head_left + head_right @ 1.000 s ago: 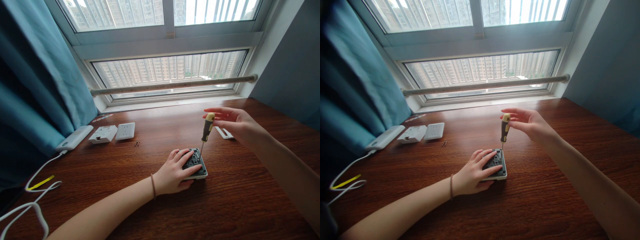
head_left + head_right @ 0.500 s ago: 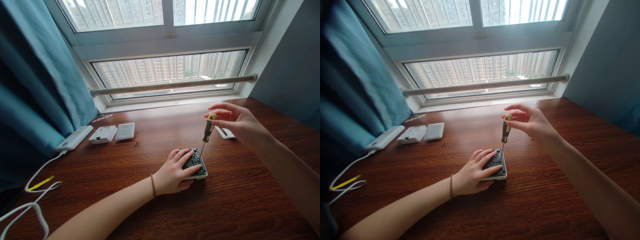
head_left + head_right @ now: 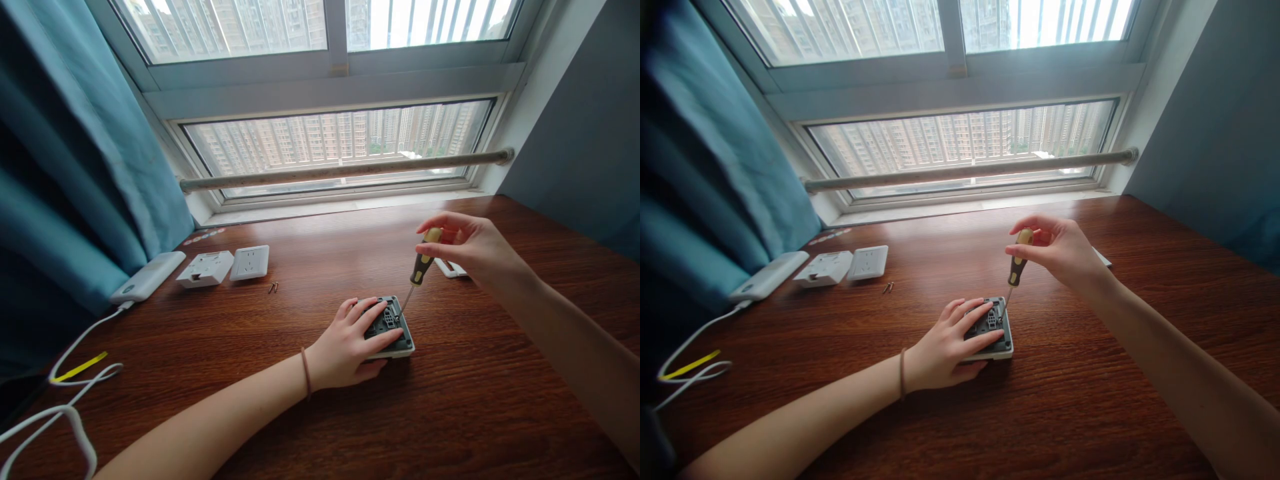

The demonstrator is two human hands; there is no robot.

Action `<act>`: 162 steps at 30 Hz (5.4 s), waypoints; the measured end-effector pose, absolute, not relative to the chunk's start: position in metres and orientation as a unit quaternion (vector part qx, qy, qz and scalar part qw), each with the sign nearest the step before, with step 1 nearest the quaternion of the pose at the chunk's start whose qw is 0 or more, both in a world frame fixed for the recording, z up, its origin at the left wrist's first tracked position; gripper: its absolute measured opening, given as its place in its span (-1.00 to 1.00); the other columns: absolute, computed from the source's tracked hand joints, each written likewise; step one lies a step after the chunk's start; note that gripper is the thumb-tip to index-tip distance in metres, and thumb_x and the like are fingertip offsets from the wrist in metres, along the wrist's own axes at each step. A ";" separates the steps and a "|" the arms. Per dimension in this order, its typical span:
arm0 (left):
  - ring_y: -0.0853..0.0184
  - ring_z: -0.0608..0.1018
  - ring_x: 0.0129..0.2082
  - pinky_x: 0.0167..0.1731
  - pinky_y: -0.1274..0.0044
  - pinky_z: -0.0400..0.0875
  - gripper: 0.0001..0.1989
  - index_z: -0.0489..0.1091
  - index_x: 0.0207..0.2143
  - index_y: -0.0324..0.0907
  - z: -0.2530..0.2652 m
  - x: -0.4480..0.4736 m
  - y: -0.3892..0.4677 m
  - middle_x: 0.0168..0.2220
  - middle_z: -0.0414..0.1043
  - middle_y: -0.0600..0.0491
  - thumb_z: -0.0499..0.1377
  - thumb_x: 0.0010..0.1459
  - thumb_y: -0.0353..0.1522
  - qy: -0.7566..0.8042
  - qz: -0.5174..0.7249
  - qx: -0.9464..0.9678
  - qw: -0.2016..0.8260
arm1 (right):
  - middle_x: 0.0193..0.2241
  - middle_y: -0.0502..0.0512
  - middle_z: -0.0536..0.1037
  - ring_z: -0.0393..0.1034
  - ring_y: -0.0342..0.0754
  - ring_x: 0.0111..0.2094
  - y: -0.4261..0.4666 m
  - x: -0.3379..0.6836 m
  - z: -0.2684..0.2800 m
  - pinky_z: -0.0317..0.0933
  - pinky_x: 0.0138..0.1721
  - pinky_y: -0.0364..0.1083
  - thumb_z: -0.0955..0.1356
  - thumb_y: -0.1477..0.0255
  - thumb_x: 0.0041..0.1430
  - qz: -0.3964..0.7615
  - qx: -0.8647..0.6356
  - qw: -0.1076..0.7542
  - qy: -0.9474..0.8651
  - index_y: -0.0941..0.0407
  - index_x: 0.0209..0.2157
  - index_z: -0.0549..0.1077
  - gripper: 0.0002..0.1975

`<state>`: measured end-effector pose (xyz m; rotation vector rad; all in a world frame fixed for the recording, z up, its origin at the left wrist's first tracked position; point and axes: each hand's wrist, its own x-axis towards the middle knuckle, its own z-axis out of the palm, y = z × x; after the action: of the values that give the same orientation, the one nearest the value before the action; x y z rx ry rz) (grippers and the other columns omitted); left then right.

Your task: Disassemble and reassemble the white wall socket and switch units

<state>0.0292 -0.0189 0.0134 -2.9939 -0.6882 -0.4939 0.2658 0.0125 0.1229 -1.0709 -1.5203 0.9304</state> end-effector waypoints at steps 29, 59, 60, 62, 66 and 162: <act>0.00 0.10 0.17 0.05 0.12 0.00 -0.51 0.16 0.11 -0.01 0.015 0.030 -0.021 0.21 0.02 -0.14 0.06 0.10 -0.20 -0.218 -0.168 -0.961 0.024 | -0.44 -0.02 0.40 0.38 -0.13 -0.42 0.002 0.244 0.111 0.32 -0.35 -0.06 0.41 0.32 -0.03 0.510 -0.365 0.521 -0.579 0.10 -0.27 0.32 -0.72; 0.02 0.13 0.15 0.06 0.14 0.00 -0.56 0.19 0.09 0.05 0.008 0.030 -0.019 0.19 0.06 -0.10 0.05 0.12 -0.23 -0.211 -0.189 -0.958 0.043 | -0.47 0.03 0.42 0.33 -0.11 -0.43 -0.022 0.251 0.038 0.17 -0.38 -0.15 0.33 0.43 0.02 0.246 -0.482 0.269 -0.797 0.12 -0.46 0.50 -0.90; 0.02 0.13 0.15 0.06 0.14 0.00 -0.55 0.18 0.09 0.05 0.008 0.030 -0.019 0.19 0.06 -0.10 0.05 0.12 -0.23 -0.211 -0.189 -0.958 0.042 | -0.47 0.02 0.42 0.32 -0.11 -0.44 -0.022 0.251 0.036 0.16 -0.38 -0.15 0.33 0.43 0.03 0.233 -0.484 0.265 -0.800 0.12 -0.46 0.49 -0.90; 0.02 0.13 0.15 0.06 0.15 -0.01 -0.55 0.17 0.09 0.05 0.008 0.029 -0.019 0.19 0.06 -0.11 0.05 0.12 -0.24 -0.210 -0.189 -0.958 0.041 | -0.48 0.02 0.41 0.31 -0.12 -0.44 -0.021 0.251 0.033 0.15 -0.38 -0.16 0.32 0.42 0.04 0.203 -0.487 0.259 -0.809 0.12 -0.47 0.47 -0.90; 0.01 0.13 0.15 0.06 0.14 -0.01 -0.55 0.17 0.10 0.05 0.008 0.028 -0.019 0.19 0.06 -0.12 0.05 0.13 -0.24 -0.209 -0.187 -0.959 0.038 | -0.46 0.02 0.40 0.31 -0.13 -0.44 -0.020 0.252 0.030 0.14 -0.38 -0.16 0.31 0.44 0.06 0.159 -0.476 0.255 -0.826 0.11 -0.44 0.45 -0.92; 0.45 0.39 -0.45 -0.29 0.48 0.31 -0.86 0.25 -0.35 -0.22 0.071 0.014 0.003 -0.43 0.29 0.10 0.14 -0.02 -0.45 -0.225 -0.540 -0.522 -0.621 | -0.03 0.28 0.32 0.18 0.11 0.04 -0.017 0.233 0.036 0.08 0.04 0.14 0.38 0.28 0.00 0.158 -0.323 0.387 -0.849 0.13 0.02 0.24 -0.47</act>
<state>0.0142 0.0030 0.0710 -2.9854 -1.2841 -3.0865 0.2329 -0.0172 0.0364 -0.8211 -2.1619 0.4014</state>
